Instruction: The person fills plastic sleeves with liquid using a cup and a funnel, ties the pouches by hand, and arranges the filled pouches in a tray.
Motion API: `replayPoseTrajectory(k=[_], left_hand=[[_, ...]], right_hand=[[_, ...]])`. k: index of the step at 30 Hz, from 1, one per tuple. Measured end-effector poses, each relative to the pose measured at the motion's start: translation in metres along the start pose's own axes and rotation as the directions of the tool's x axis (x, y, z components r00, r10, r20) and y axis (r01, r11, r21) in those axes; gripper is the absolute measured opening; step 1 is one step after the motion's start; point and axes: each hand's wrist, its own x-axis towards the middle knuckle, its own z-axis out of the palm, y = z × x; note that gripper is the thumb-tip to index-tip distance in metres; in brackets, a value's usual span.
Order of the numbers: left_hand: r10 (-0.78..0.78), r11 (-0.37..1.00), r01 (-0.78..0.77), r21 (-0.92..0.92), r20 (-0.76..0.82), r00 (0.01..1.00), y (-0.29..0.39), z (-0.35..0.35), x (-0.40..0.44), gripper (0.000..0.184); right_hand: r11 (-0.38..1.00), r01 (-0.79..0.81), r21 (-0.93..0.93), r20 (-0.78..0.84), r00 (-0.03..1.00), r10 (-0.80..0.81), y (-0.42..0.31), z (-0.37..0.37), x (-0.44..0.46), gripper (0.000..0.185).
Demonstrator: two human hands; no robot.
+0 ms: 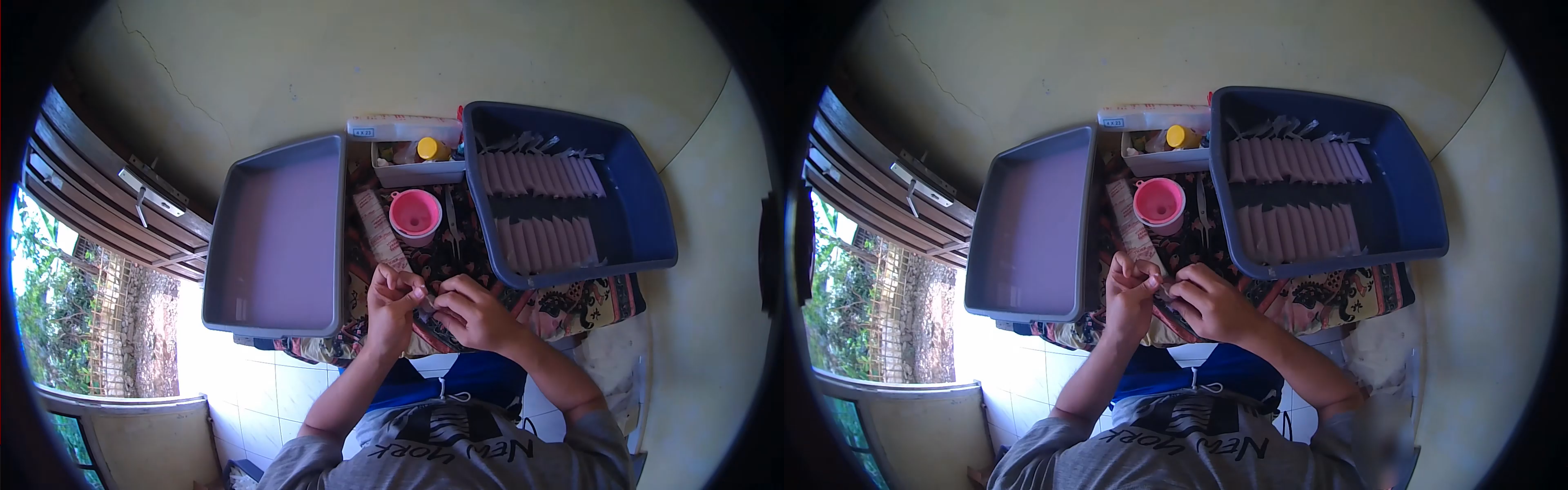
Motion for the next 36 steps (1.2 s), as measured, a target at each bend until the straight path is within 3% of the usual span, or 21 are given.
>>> replayPoseTrajectory(k=[8, 11, 13, 17, 20, 22, 26, 27, 28, 31, 36], left_hand=[[0.079, 0.964, -0.111, 0.243, 0.136, 0.988, 0.007, 0.014, -0.003, 0.030], [-0.006, 0.948, -0.041, 0.317, 0.148, 0.989, 0.015, 0.012, -0.001, 0.037], [-0.172, 0.911, 0.105, 0.400, 0.137, 0.975, 0.023, 0.014, 0.001, 0.049], [-0.243, 0.895, 0.200, 0.399, 0.060, 0.968, 0.029, 0.012, 0.001, 0.052], [-0.307, 0.803, 0.247, 0.543, 0.021, 0.951, 0.032, 0.011, 0.001, 0.046], [-0.189, 0.845, 0.131, 0.519, 0.060, 0.980, 0.030, 0.010, -0.001, 0.040], [-0.181, 0.881, 0.163, 0.445, -0.001, 0.983, 0.023, 0.002, -0.003, 0.033], [-0.184, 0.928, 0.179, 0.327, -0.016, 0.983, 0.020, 0.002, -0.003, 0.030], [-0.186, 0.961, 0.189, 0.202, -0.032, 0.982, 0.017, 0.002, -0.003, 0.027], [-0.168, 0.983, 0.172, 0.065, -0.058, 0.984, 0.014, 0.005, -0.001, 0.026], [-0.199, 0.979, 0.194, -0.064, -0.087, 0.976, 0.015, 0.009, 0.000, 0.028]], right_hand=[[0.993, 0.120, -0.002, -0.328, 0.938, -0.114, 0.005, 0.011, -0.007, 0.018], [0.988, 0.149, 0.032, -0.362, 0.923, -0.128, 0.004, 0.017, -0.008, 0.016], [0.987, 0.160, 0.027, -0.364, 0.921, -0.140, 0.006, 0.018, -0.009, 0.017], [0.982, 0.189, 0.018, -0.354, 0.920, -0.170, 0.008, 0.023, -0.012, 0.017], [0.973, 0.225, 0.056, -0.321, 0.927, -0.196, 0.008, 0.025, -0.014, 0.020], [0.963, 0.254, 0.090, -0.291, 0.932, -0.219, 0.008, 0.022, -0.015, 0.021], [0.972, 0.214, 0.099, -0.087, 0.975, -0.206, 0.006, 0.008, -0.007, 0.025], [0.969, 0.233, 0.077, -0.018, 0.973, -0.232, 0.004, 0.005, -0.004, 0.027], [0.970, 0.230, 0.079, -0.017, 0.973, -0.229, 0.002, 0.004, -0.002, 0.027], [0.962, 0.271, 0.032, -0.005, 0.963, -0.271, -0.001, 0.003, 0.000, 0.026], [0.938, 0.345, 0.002, 0.082, 0.935, -0.344, 0.005, -0.003, -0.003, 0.024]])
